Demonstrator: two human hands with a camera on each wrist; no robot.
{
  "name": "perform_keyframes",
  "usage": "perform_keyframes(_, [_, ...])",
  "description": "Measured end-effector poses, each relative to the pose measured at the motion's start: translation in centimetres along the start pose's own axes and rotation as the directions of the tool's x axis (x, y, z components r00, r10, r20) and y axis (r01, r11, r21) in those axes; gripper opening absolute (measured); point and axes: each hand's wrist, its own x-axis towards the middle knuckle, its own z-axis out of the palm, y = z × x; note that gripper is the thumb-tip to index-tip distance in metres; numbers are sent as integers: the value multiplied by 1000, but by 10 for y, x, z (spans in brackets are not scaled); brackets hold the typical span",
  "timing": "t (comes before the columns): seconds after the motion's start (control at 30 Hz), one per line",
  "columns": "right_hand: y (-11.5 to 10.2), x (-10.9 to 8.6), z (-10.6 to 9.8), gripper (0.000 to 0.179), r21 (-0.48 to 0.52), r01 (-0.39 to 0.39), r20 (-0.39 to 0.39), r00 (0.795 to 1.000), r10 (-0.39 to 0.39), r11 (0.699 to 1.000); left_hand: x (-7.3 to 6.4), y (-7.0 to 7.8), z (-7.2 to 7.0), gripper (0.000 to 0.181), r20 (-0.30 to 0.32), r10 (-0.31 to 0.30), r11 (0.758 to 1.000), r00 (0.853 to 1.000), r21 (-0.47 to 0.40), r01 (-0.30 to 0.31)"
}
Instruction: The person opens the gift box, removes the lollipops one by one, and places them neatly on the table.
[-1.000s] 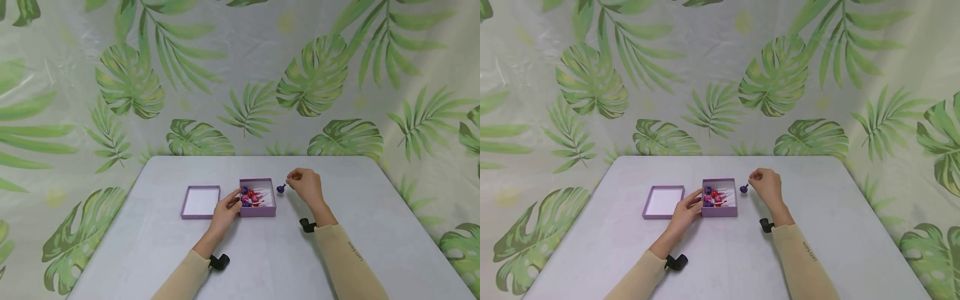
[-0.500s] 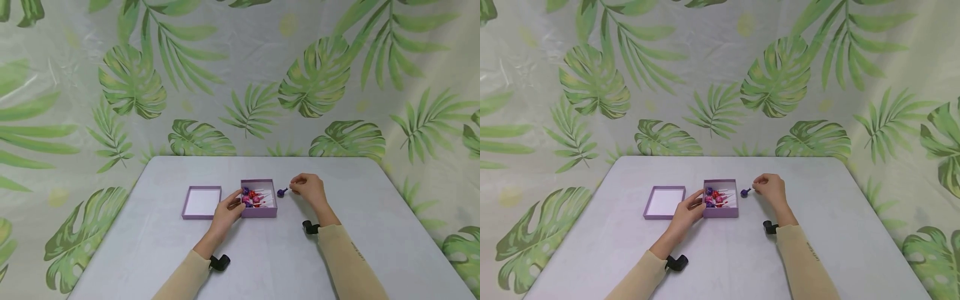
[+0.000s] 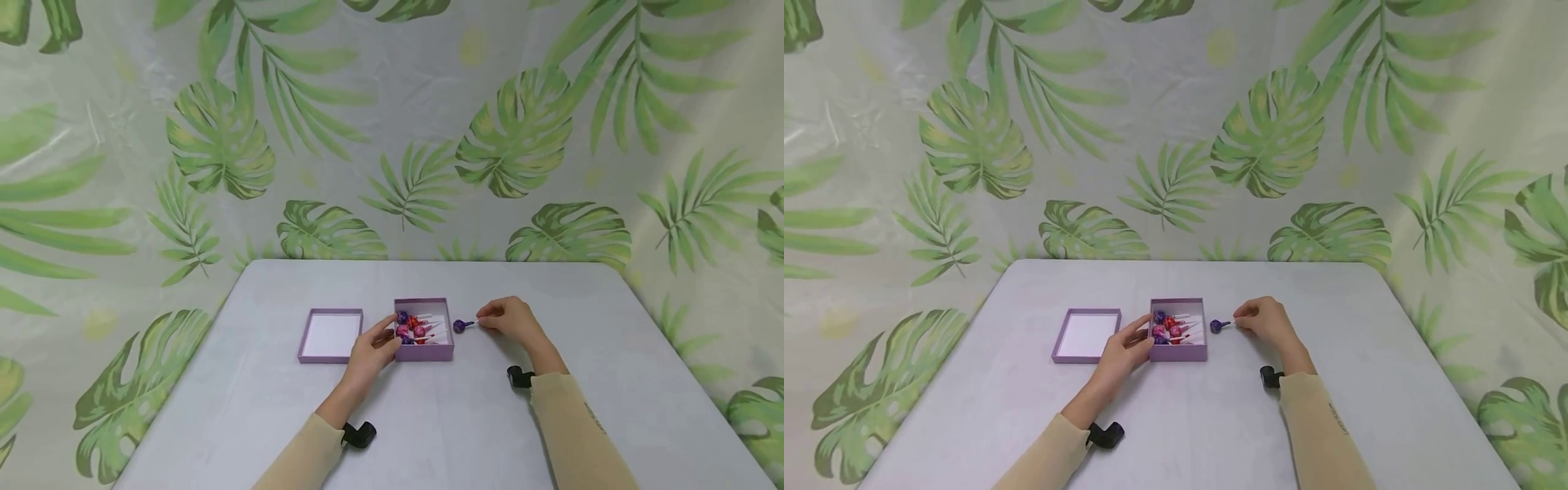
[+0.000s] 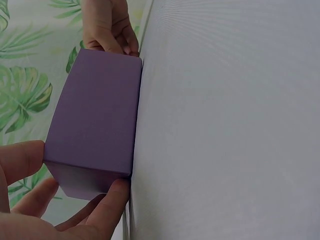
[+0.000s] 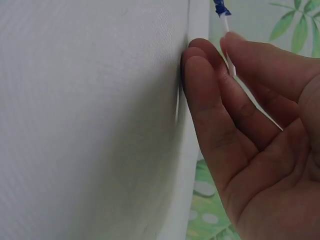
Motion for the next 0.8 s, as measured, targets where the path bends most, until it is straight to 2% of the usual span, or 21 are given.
perform_keyframes(0.07, [2,1,2,10,-20,25,11,1000,-24,999,0,0,-1,51,-3,3,1000,1000,3,-3])
perform_keyframes(0.23, [6,3,2,6,-78,48,13,999,-47,996,11,-19,-3,53,-7,2,1000,1000,-4,-2])
perform_keyframes(0.33, [6,3,1,5,-116,75,13,997,-74,990,14,-23,-3,54,-12,15,1000,1000,-1,-15])
perform_keyframes(0.5, [6,0,-1,8,-174,124,9,992,-125,977,15,-24,-1,54,-5,17,1000,1000,-7,-17])
perform_keyframes(0.67, [4,-4,1,10,-176,136,27,991,-133,975,15,-24,-3,56,12,-4,1000,1000,-15,4])
perform_keyframes(0.8, [1,-4,-1,7,-161,114,37,993,-109,980,16,-23,-3,56,17,6,1000,1000,-23,-5])
